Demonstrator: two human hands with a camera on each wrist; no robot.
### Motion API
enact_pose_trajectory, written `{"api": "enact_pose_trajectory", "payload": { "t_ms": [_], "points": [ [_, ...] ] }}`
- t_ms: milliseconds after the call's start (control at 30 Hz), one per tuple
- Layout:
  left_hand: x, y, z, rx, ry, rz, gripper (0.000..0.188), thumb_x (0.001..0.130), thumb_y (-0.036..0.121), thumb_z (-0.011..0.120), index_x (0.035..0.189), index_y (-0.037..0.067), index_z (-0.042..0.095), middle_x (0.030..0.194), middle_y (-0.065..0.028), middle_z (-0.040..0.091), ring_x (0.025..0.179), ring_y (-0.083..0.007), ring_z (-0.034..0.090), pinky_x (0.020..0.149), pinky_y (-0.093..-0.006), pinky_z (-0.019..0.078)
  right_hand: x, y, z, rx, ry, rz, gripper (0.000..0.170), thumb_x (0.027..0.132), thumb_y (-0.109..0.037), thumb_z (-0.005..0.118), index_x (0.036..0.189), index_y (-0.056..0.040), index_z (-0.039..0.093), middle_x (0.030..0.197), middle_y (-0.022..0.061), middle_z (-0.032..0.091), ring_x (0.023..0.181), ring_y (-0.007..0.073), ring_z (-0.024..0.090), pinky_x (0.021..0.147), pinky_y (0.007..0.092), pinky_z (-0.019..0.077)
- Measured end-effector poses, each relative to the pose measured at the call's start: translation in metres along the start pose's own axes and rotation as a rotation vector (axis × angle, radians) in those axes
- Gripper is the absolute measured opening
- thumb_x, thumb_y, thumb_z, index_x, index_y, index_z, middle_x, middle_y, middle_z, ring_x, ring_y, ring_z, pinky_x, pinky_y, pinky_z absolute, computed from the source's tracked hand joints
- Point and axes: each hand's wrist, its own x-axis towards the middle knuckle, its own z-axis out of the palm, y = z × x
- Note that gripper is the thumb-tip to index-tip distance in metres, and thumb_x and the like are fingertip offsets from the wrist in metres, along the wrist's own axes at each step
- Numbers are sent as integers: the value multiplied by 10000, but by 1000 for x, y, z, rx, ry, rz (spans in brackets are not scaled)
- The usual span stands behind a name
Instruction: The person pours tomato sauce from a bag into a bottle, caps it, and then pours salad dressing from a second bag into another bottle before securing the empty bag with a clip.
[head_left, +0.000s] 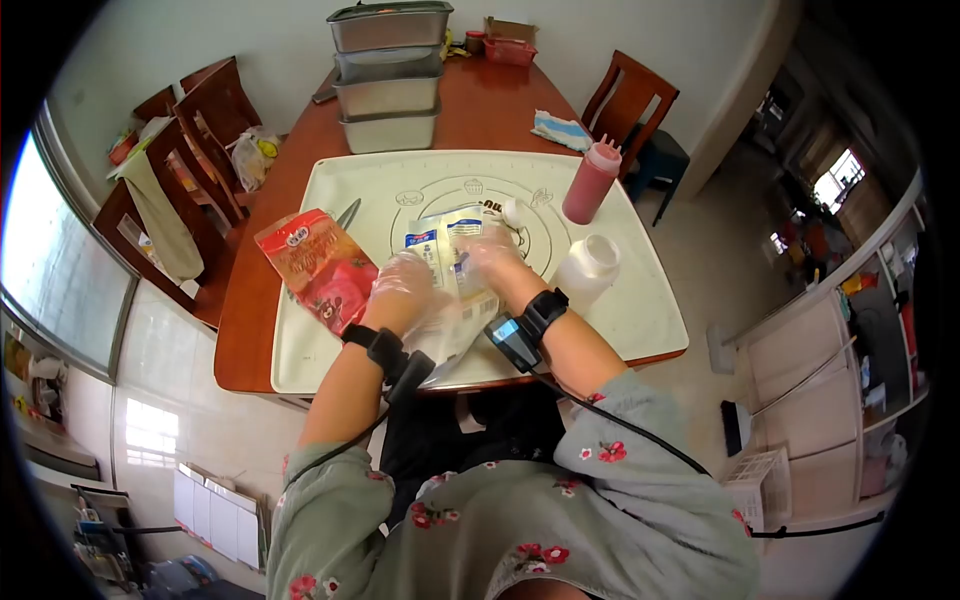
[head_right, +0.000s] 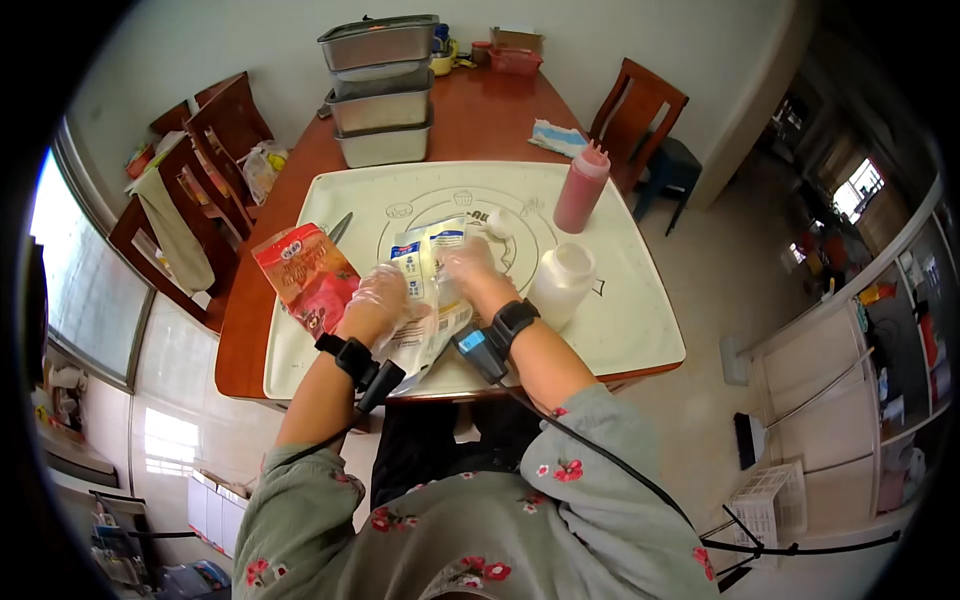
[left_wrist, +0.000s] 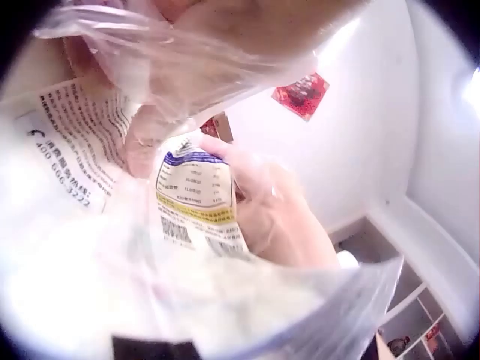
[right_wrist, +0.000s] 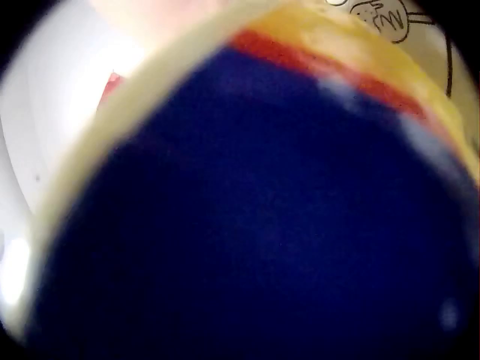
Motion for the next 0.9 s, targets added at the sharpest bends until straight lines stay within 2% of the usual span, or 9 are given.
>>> {"api": "enact_pose_trajectory", "payload": {
  "t_ms": [67, 100, 133, 233, 267, 400, 633, 800, 900],
  "points": [
    [-3, -6, -16, -289, -110, -128, 726, 725, 466, 775, 1130, -100, 568, 1142, -286, 612, 1060, -362, 628, 897, -391, 501, -35, -30, -5, 183, 70, -19, 201, 865, -127, 617, 963, 40, 670, 844, 131, 686, 725, 208, 634, 653, 337, 485],
    [-2, -11, -21, -433, -165, -188, 740, 726, 471, 771, 1143, -105, 563, 1149, -285, 613, 1060, -358, 629, 894, -387, 500, -36, -29, -7, 228, -8, -92, 210, 872, -125, 622, 1000, 39, 654, 864, 110, 675, 750, 189, 627, 684, 320, 489],
    [-2, -13, -12, -424, -39, -253, 759, 754, 474, 742, 1205, -103, 542, 1140, -259, 631, 1047, -338, 634, 896, -381, 489, -36, -28, -12, 273, -86, -162, 225, 879, -122, 627, 1037, 38, 638, 883, 90, 665, 774, 170, 619, 714, 303, 492],
    [-19, -9, -19, -653, 32, -240, 742, 798, 483, 698, 1238, -91, 532, 1136, -223, 642, 1053, -311, 630, 919, -387, 475, -41, -33, -17, 385, -200, -336, 168, 910, -97, 612, 1025, 25, 619, 901, 51, 644, 787, 107, 584, 718, 263, 487],
    [-22, -14, -21, -814, -141, -132, 718, 836, 490, 664, 1256, -76, 528, 1179, -178, 634, 1074, -268, 621, 930, -387, 479, -49, -35, -21, 428, -201, -390, 163, 918, -95, 606, 1024, 27, 619, 891, 52, 645, 778, 103, 577, 706, 263, 482],
    [-48, -2, 14, -1986, -278, 50, 513, 881, 284, 689, 1256, -31, 535, 1133, -113, 637, 1025, -214, 605, 913, -367, 493, -124, -62, -57, 562, -201, -571, 183, 957, -70, 552, 1116, 20, 561, 1000, 55, 636, 873, 99, 581, 782, 248, 488],
    [-84, 78, -14, -1823, -149, 208, 389, 868, 135, 697, 1209, -1, 568, 1084, -64, 644, 975, -154, 600, 882, -306, 489, -185, -36, -126, 341, -130, -703, 380, 918, 71, 515, 1287, 10, 447, 1189, 77, 589, 1128, 161, 560, 978, 321, 459],
    [-91, 113, -3, -1649, 7, 389, 329, 950, 65, 540, 1260, -26, 479, 1167, -87, 603, 1074, -170, 564, 897, -341, 474, -222, -49, -187, 525, -395, -284, 425, 931, -46, 582, 1329, -9, 437, 1249, 95, 572, 1151, 190, 565, 1008, 347, 451],
    [-90, 141, 4, -1565, 67, 374, 313, 926, 7, 518, 1230, -56, 477, 1148, -120, 598, 1056, -204, 575, 873, -359, 483, -205, -20, -241, 853, -351, 55, 495, 949, -233, 600, 1365, -24, 430, 1244, 88, 579, 1125, 213, 581, 976, 352, 472]
  ]
}}
